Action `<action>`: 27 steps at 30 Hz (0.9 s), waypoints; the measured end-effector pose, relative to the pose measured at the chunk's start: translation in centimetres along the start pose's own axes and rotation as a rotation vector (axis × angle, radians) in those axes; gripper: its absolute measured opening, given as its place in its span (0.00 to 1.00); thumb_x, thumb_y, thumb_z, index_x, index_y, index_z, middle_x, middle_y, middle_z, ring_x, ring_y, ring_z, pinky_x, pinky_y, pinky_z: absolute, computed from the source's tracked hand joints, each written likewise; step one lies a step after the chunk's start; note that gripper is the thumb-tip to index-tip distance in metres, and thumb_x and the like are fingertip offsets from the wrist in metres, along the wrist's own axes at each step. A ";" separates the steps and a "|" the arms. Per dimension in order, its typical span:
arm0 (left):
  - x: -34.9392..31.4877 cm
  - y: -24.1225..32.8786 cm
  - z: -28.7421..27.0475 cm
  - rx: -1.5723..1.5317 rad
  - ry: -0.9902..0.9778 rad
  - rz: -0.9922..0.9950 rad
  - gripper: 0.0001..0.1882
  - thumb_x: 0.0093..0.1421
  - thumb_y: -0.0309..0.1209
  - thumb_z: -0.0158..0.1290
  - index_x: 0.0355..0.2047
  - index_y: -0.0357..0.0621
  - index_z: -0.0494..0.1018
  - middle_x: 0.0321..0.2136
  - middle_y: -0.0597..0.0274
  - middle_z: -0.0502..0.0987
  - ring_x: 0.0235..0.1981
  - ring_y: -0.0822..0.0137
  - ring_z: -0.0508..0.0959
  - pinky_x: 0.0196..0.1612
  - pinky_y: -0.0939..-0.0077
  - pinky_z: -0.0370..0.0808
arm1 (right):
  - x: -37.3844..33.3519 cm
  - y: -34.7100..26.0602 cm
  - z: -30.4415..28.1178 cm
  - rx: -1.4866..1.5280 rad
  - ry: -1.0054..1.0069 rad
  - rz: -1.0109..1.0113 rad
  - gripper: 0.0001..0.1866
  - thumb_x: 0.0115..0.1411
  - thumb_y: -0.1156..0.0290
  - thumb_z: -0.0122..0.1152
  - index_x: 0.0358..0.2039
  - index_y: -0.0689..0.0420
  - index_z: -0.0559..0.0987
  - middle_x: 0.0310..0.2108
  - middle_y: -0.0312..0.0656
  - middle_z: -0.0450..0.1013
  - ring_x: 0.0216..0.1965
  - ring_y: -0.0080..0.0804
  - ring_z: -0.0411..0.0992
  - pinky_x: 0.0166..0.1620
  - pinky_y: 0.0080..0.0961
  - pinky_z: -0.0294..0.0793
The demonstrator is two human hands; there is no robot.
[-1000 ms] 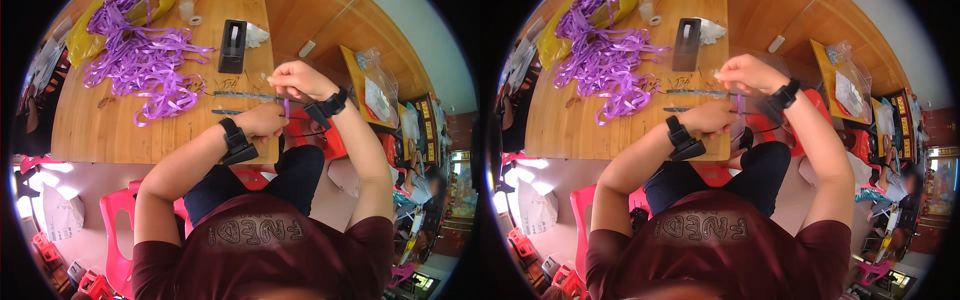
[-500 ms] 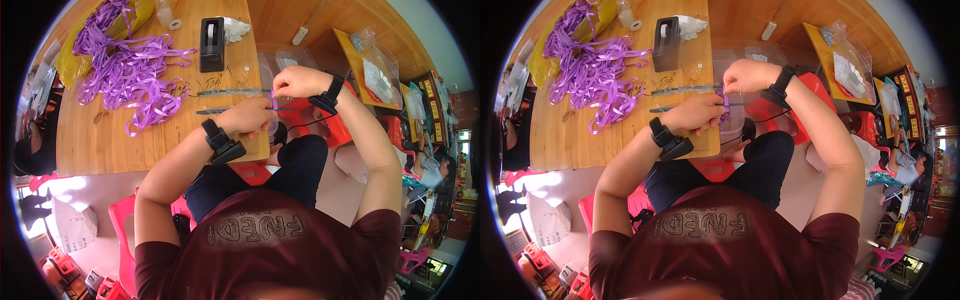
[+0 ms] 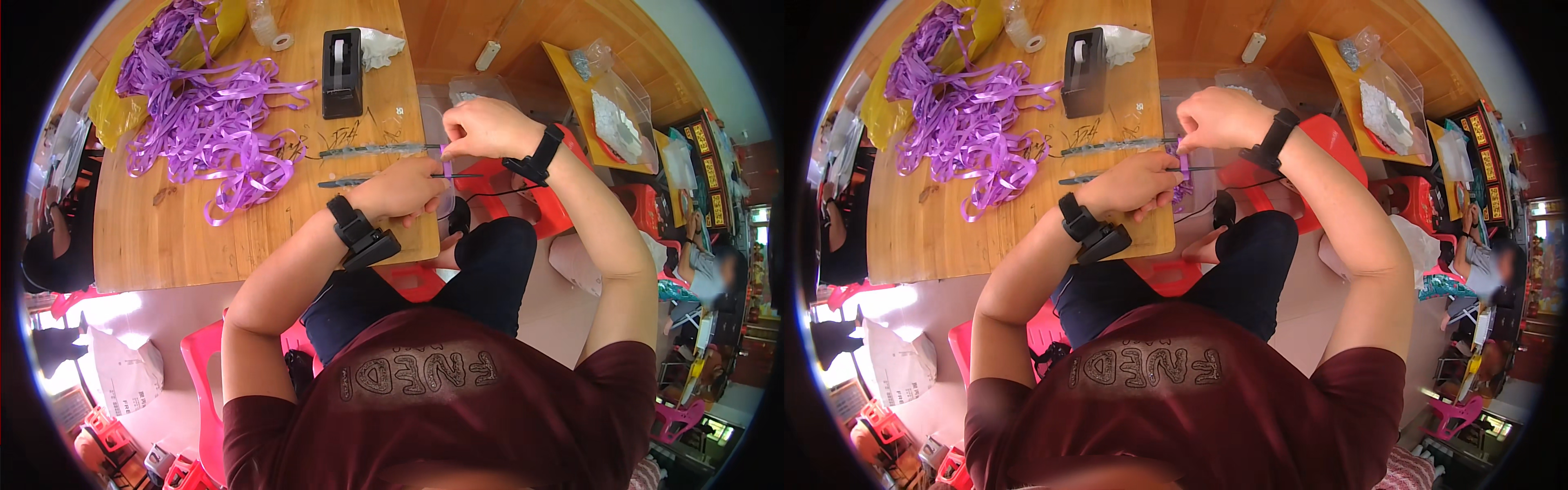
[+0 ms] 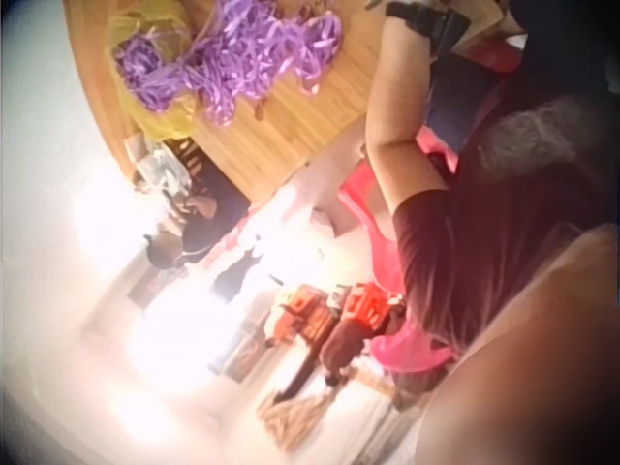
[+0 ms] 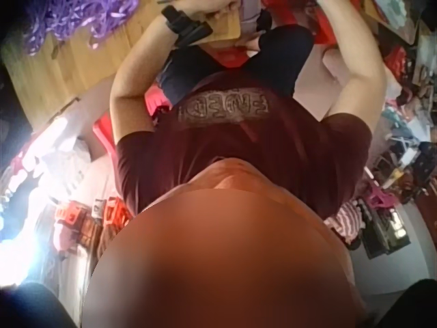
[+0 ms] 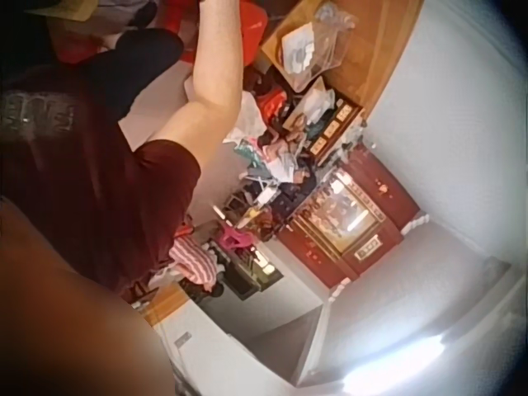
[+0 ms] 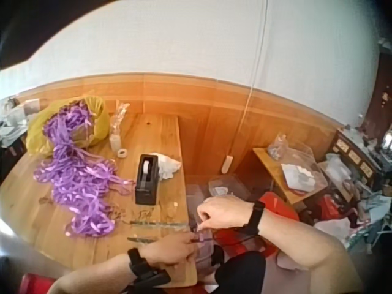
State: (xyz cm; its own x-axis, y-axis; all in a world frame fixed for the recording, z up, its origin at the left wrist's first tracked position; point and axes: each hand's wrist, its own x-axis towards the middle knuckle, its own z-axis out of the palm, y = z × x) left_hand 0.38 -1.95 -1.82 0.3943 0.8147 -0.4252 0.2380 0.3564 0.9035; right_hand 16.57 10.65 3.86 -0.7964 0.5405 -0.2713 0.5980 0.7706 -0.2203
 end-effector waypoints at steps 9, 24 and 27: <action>0.2 0.0 0.1 0.038 0.007 -0.014 0.10 0.68 0.33 0.45 0.38 0.39 0.70 0.20 0.65 0.71 0.12 0.76 0.69 0.12 0.79 0.67 | -0.2 -0.1 2.0 -0.176 0.137 -0.446 0.04 0.47 0.71 0.64 0.25 0.47 0.85 0.54 0.36 0.71 0.55 0.40 0.67 0.49 0.37 0.72; -0.1 0.3 0.1 0.008 -0.011 -0.030 0.10 0.69 0.34 0.46 0.40 0.38 0.70 0.19 0.68 0.69 0.12 0.78 0.67 0.13 0.80 0.67 | -3.5 6.3 5.6 0.765 0.266 -0.087 0.23 0.53 0.84 0.50 0.49 0.56 0.77 0.52 0.40 0.74 0.55 0.33 0.70 0.56 0.31 0.70; 0.0 0.2 0.1 -0.006 -0.011 -0.045 0.11 0.69 0.34 0.45 0.41 0.39 0.70 0.19 0.69 0.69 0.12 0.79 0.66 0.14 0.81 0.67 | -4.5 7.7 8.4 1.153 0.198 0.045 0.16 0.60 0.74 0.55 0.50 0.59 0.76 0.51 0.42 0.74 0.55 0.33 0.70 0.55 0.29 0.70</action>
State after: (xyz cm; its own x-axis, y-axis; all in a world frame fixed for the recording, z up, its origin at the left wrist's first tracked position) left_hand 0.52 -1.94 -1.66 0.3925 0.7928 -0.4663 0.2504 0.3957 0.8836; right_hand 25.52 11.27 -4.44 -0.7115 0.6813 -0.1723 0.2726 0.0416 -0.9612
